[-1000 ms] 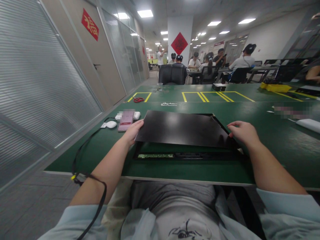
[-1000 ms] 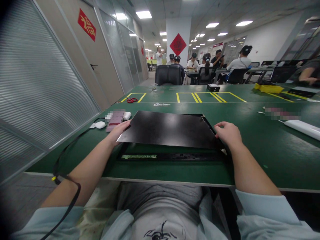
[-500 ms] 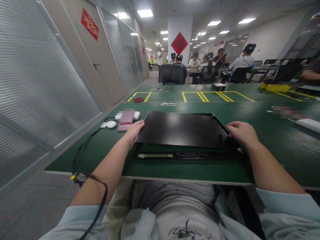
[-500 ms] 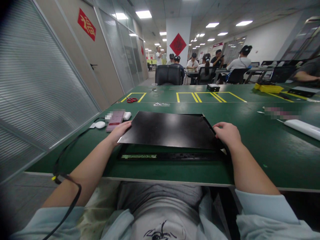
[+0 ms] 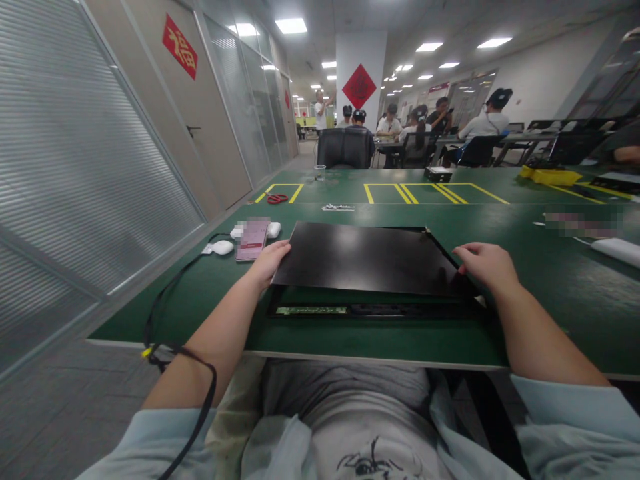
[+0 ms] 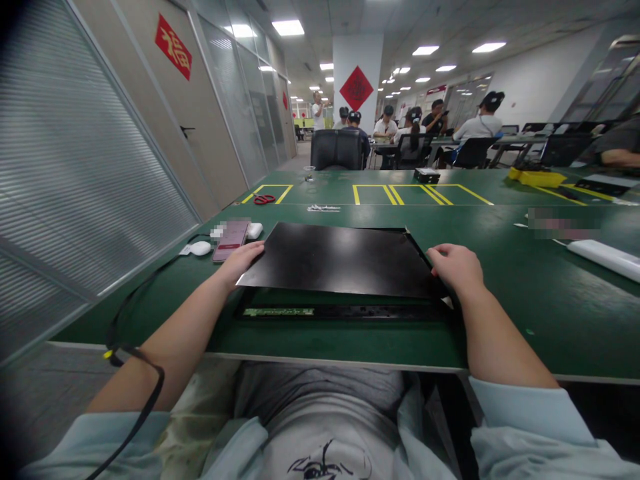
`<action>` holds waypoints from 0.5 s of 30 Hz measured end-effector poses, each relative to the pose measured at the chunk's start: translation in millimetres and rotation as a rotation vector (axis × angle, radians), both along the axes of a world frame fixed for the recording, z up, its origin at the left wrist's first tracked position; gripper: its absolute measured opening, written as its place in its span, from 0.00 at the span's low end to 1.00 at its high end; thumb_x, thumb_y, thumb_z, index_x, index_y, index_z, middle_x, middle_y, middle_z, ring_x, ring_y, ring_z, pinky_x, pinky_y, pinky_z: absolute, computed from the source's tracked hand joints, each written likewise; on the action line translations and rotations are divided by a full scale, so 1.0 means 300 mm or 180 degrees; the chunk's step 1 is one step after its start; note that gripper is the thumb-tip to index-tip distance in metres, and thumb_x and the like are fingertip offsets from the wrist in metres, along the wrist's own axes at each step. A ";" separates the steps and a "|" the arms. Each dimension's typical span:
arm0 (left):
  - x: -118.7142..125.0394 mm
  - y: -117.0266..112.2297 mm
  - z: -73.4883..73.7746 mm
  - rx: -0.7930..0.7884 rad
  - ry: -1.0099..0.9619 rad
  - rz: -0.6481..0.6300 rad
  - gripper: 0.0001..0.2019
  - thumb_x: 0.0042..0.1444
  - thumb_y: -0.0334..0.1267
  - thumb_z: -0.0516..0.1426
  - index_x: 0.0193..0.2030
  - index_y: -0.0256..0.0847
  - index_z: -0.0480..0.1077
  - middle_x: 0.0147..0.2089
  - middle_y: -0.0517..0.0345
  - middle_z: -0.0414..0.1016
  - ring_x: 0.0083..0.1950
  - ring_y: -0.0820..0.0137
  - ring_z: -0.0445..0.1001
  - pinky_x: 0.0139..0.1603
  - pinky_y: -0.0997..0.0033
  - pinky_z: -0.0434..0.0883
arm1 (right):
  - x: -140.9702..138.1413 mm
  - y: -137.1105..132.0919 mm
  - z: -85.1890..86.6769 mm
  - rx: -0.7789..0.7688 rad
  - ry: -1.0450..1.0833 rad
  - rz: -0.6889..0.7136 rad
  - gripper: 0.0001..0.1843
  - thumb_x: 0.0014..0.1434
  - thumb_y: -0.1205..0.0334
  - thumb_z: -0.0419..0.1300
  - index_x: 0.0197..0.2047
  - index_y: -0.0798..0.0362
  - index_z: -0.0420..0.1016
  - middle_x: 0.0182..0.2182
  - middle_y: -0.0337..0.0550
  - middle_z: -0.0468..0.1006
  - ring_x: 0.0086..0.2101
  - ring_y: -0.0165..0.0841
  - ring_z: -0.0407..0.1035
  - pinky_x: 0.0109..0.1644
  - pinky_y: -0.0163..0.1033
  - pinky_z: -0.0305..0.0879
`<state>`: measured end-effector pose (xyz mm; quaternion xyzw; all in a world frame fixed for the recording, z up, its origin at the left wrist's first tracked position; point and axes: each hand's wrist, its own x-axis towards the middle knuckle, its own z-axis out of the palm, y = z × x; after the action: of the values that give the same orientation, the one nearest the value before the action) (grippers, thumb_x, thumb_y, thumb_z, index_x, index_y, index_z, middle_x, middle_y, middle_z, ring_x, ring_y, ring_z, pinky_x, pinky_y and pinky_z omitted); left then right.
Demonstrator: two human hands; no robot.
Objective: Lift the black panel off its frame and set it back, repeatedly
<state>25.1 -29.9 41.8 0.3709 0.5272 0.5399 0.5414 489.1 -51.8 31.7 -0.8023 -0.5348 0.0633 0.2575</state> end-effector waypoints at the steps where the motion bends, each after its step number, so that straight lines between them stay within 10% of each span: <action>1: 0.001 -0.001 0.001 -0.0013 0.0027 0.0049 0.13 0.53 0.27 0.64 0.45 0.38 0.80 0.35 0.53 0.86 0.41 0.59 0.85 0.45 0.65 0.79 | 0.000 0.000 0.001 0.0011 -0.0009 -0.0034 0.13 0.59 0.51 0.58 0.36 0.47 0.82 0.22 0.43 0.81 0.31 0.43 0.75 0.29 0.41 0.60; 15: 0.008 -0.014 0.012 -0.0001 0.0206 0.0068 0.13 0.51 0.28 0.64 0.44 0.39 0.81 0.35 0.53 0.86 0.43 0.56 0.85 0.49 0.60 0.79 | -0.007 -0.001 0.009 -0.0123 0.0096 -0.0102 0.12 0.59 0.53 0.58 0.35 0.46 0.81 0.23 0.43 0.81 0.30 0.42 0.74 0.29 0.41 0.59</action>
<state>27.4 -34.0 45.5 0.3824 0.5484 0.5333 0.5183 486.9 -52.2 34.5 -0.8146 -0.5165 0.0816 0.2510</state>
